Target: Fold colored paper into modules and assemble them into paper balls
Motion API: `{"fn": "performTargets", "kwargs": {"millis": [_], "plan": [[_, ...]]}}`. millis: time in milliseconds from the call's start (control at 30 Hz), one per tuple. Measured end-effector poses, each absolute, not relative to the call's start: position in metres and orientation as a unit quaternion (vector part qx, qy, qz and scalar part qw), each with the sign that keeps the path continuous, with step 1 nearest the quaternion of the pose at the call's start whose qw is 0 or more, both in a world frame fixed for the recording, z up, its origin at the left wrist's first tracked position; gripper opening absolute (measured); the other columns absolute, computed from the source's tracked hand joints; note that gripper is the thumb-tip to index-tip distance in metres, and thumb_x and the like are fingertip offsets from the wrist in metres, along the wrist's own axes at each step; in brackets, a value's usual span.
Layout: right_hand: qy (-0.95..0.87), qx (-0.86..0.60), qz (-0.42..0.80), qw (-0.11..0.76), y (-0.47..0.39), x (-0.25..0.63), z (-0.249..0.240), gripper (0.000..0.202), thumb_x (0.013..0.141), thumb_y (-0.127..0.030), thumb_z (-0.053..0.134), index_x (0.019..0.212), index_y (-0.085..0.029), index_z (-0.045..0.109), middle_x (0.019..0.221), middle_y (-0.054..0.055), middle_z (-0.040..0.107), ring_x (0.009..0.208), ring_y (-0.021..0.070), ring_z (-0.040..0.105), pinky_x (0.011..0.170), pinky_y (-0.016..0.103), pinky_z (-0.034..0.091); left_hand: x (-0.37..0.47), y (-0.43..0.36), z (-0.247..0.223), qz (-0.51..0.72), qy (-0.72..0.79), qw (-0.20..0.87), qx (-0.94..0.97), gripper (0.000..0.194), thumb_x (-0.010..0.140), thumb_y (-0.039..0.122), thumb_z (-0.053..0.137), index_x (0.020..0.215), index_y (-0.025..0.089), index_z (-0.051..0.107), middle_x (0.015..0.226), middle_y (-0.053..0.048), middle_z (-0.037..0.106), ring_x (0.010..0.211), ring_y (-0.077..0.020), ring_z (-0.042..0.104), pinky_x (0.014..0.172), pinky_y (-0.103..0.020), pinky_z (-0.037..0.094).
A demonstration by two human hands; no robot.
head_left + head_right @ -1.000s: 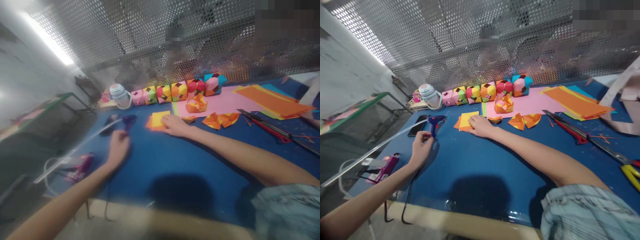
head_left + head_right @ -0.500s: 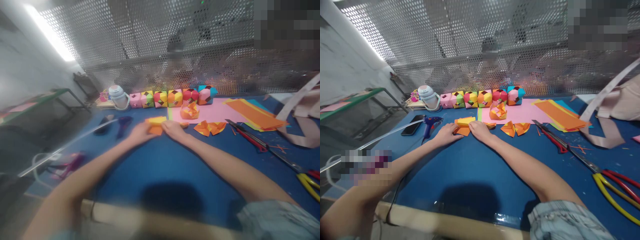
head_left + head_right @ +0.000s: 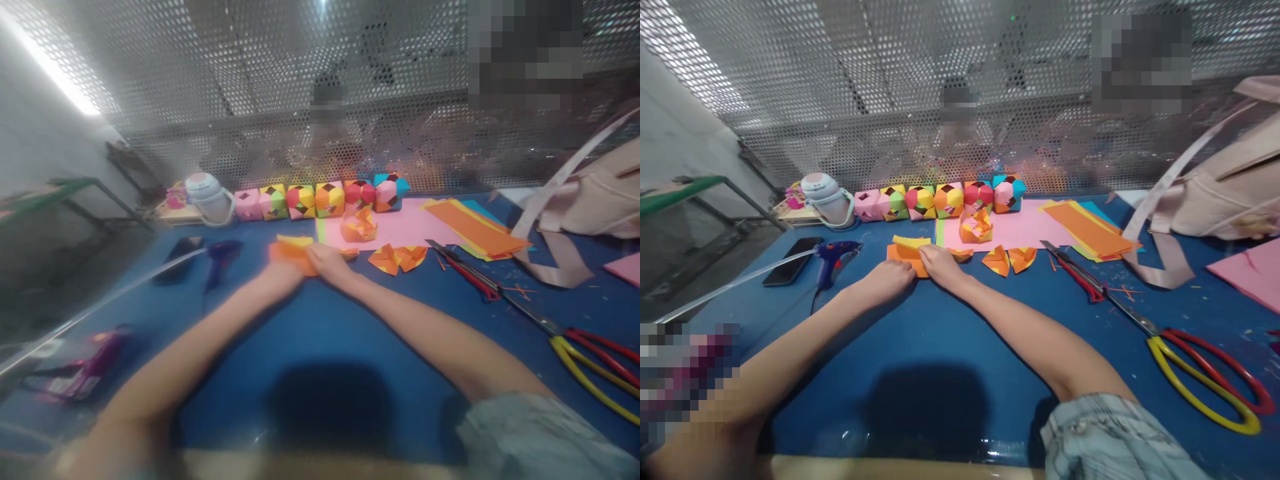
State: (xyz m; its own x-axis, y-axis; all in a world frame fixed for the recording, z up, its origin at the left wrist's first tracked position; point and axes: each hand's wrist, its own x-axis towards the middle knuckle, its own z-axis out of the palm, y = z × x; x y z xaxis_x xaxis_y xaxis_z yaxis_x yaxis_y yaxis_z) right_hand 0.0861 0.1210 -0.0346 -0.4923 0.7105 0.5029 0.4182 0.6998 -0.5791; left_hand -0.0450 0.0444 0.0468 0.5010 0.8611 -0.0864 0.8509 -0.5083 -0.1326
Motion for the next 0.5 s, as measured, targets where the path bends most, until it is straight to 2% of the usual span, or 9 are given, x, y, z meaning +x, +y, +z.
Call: {"fn": "performTargets", "kwargs": {"millis": [133, 233, 300, 367, 500], "plan": [[-0.841, -0.321, 0.215, 0.378, 0.118, 0.085, -0.031, 0.028, 0.094, -0.017, 0.036, 0.076, -0.018, 0.057, 0.08, 0.005, 0.062, 0.078, 0.017, 0.055, 0.076, 0.029, 0.042, -0.035, 0.029, 0.049, 0.083, -0.45, 0.03, -0.889, 0.024, 0.084, 0.006, 0.043, 0.078, 0.009, 0.066, 0.073, -0.011, 0.067, 0.072, -0.0211, 0.067, 0.073, -0.032, 0.053], [-0.833, -0.32, 0.23, 0.388, 0.11, 0.088, -0.022, 0.025, 0.095, -0.018, 0.037, 0.089, -0.017, 0.061, 0.096, 0.007, 0.066, 0.093, 0.0173, 0.057, 0.086, 0.031, 0.043, -0.03, 0.024, 0.049, 0.053, -0.383, 0.067, -0.92, 0.023, 0.086, 0.007, 0.044, 0.077, 0.011, 0.065, 0.071, -0.009, 0.066, 0.072, -0.0202, 0.067, 0.072, -0.031, 0.054], [-0.832, -0.317, 0.241, 0.387, 0.102, 0.095, -0.013, 0.024, 0.095, -0.018, 0.04, 0.095, -0.016, 0.063, 0.103, 0.008, 0.067, 0.099, 0.017, 0.058, 0.09, 0.031, 0.043, -0.028, 0.022, 0.043, -0.008, -0.333, 0.115, -0.936, 0.023, 0.087, 0.007, 0.043, 0.079, 0.01, 0.064, 0.071, -0.009, 0.067, 0.073, -0.0208, 0.067, 0.071, -0.032, 0.054], [-0.835, -0.312, 0.253, 0.377, 0.093, 0.109, -0.005, 0.023, 0.094, -0.018, 0.043, 0.095, -0.015, 0.065, 0.1, 0.008, 0.068, 0.095, 0.0164, 0.061, 0.087, 0.031, 0.046, -0.027, 0.02, 0.035, -0.086, -0.282, 0.159, -0.942, 0.024, 0.088, 0.006, 0.041, 0.085, 0.01, 0.064, 0.077, -0.011, 0.069, 0.077, -0.0215, 0.067, 0.071, -0.034, 0.055], [-0.834, -0.323, 0.29, 0.34, 0.069, 0.154, 0.005, 0.022, 0.092, -0.022, 0.047, 0.099, -0.014, 0.066, 0.104, 0.009, 0.07, 0.096, 0.0178, 0.064, 0.087, 0.033, 0.048, -0.027, 0.01, 0.021, -0.213, -0.201, 0.201, -0.935, 0.024, 0.09, 0.009, 0.041, 0.098, 0.012, 0.063, 0.099, -0.012, 0.072, 0.095, -0.0206, 0.067, 0.083, -0.036, 0.056]]}}
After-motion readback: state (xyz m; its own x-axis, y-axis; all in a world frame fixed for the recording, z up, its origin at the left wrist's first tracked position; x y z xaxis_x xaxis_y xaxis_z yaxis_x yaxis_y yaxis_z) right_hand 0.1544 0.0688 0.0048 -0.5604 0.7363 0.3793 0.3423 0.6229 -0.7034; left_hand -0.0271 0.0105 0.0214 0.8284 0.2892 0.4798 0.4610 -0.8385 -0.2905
